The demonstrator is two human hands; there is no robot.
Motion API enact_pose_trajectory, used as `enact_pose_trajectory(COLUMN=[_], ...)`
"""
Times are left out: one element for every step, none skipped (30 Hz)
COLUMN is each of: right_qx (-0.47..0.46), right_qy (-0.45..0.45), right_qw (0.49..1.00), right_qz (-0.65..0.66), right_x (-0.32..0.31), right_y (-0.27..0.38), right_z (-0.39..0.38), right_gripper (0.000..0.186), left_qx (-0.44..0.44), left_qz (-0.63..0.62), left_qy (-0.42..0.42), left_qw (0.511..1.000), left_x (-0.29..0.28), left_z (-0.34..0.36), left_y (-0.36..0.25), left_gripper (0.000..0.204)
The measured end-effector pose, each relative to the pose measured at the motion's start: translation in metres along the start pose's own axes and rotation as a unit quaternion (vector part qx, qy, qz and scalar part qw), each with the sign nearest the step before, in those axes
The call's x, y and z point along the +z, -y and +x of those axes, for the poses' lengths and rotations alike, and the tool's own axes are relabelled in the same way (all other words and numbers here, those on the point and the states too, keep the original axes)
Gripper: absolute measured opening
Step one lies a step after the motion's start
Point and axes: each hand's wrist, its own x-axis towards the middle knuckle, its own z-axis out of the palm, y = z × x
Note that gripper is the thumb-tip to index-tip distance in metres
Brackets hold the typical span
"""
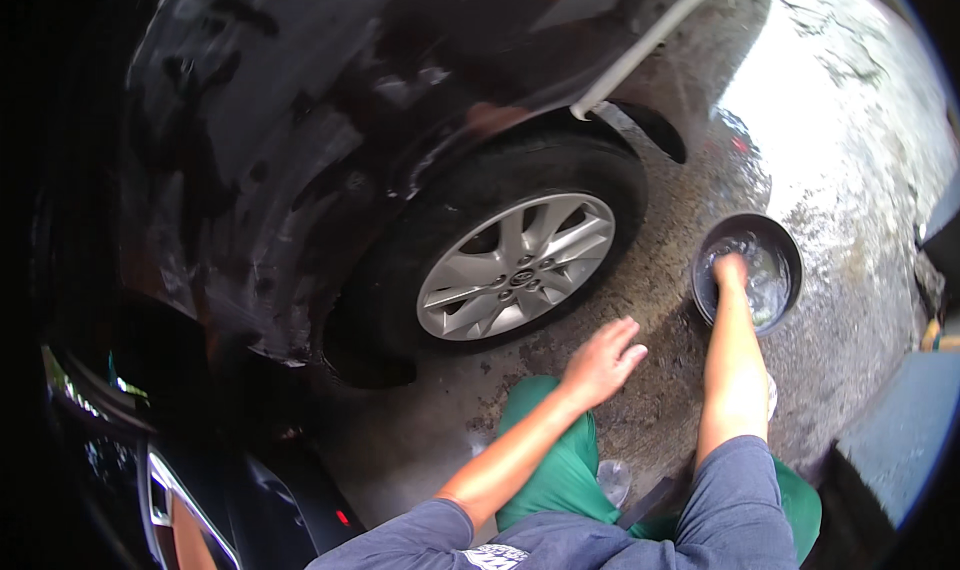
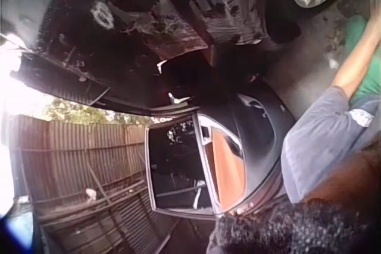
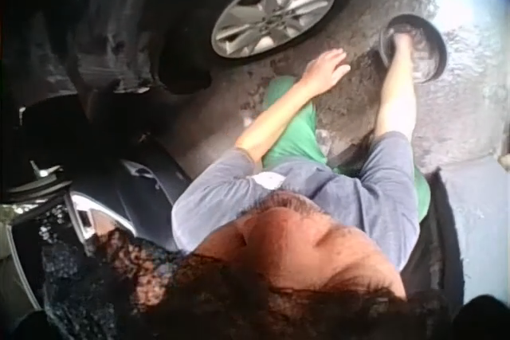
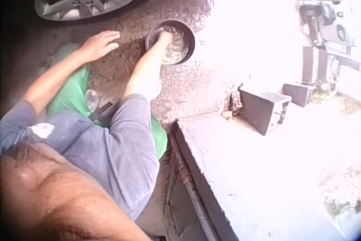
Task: Sanding the exterior surface of a black car using a sanding block and water.
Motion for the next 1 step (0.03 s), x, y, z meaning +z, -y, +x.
enact_pose_trajectory(right_qx=[-0.067], right_qy=[-0.07], right_qw=[0.995], right_qz=[-0.021], right_x=[-0.0662], right_y=[-0.0765], right_z=[0.0354], right_gripper=[0.058], left_qx=[0.026], left_qz=[-0.084], left_qy=[0.036], left_qw=[0.995], left_x=[0.0424], left_z=[0.0144], left_y=[-0.0272], left_gripper=[0.062])
